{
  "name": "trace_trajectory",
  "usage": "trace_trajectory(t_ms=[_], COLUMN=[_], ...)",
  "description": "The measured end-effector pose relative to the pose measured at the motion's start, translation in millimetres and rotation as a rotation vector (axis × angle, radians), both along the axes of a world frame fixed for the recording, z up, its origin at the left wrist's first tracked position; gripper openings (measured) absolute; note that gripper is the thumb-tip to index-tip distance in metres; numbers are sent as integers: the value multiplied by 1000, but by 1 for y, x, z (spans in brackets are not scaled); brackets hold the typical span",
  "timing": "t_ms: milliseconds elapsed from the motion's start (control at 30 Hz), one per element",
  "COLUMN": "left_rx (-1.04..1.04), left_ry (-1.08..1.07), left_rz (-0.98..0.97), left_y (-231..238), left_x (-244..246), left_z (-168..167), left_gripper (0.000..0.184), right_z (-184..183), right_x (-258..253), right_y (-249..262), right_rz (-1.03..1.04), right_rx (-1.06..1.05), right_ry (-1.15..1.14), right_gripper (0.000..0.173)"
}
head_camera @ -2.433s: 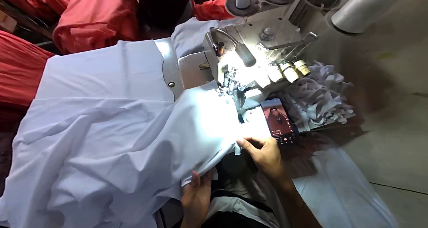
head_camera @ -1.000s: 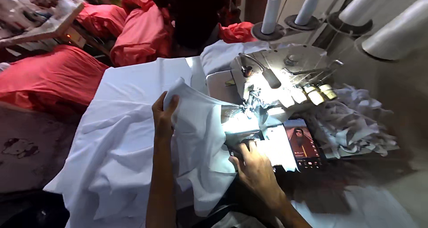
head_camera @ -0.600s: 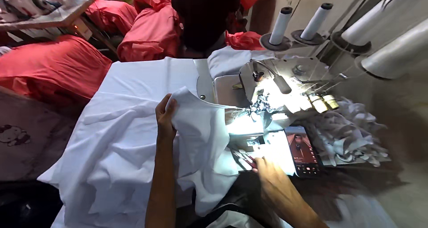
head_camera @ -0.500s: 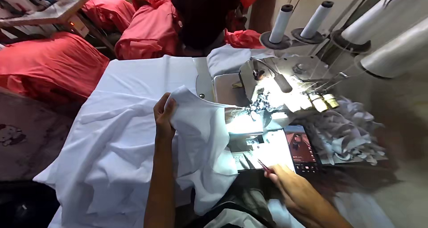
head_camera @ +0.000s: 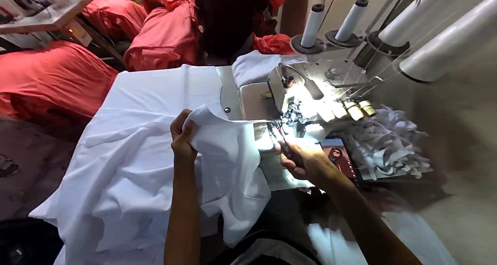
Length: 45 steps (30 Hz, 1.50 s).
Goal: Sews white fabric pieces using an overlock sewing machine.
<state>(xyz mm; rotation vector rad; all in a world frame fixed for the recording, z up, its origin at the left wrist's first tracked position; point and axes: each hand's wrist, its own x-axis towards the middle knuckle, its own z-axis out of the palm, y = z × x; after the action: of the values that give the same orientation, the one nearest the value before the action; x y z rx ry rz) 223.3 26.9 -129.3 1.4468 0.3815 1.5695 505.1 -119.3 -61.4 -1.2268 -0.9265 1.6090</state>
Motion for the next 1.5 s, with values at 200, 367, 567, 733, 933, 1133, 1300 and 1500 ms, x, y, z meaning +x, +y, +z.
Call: trace_trajectory(t_ms=[200, 367, 567, 733, 933, 1133, 1300, 1500], left_rx=[-129, -314, -382, -305, -145, 114, 346, 477], left_ry=[-33, 78, 262, 260, 386, 468, 523, 951], left_rz=[78, 216, 165, 57, 42, 89, 170, 405], left_y=[-3, -3, 6, 5, 7, -8, -3, 64], left_x=[1, 3, -3, -4, -5, -6, -25, -8], left_z=[2, 4, 1, 20, 47, 84, 127, 217], left_gripper=[17, 26, 23, 24, 34, 37, 43, 41], right_z=[3, -18, -57, -85, -76, -79, -86, -43], right_x=[1, 8, 32, 10, -9, -50, -67, -68], right_y=[-1, -39, -82, -86, -77, -49, -38, -57], right_rz=[40, 121, 161, -66, -212, -169, -139, -323], right_rx=[-63, 200, 389, 410, 424, 364, 258, 595], right_ry=[-52, -274, -1035, -1503, -1596, -870, -667, -388], right_gripper=[36, 38, 42, 30, 44, 42, 33, 17])
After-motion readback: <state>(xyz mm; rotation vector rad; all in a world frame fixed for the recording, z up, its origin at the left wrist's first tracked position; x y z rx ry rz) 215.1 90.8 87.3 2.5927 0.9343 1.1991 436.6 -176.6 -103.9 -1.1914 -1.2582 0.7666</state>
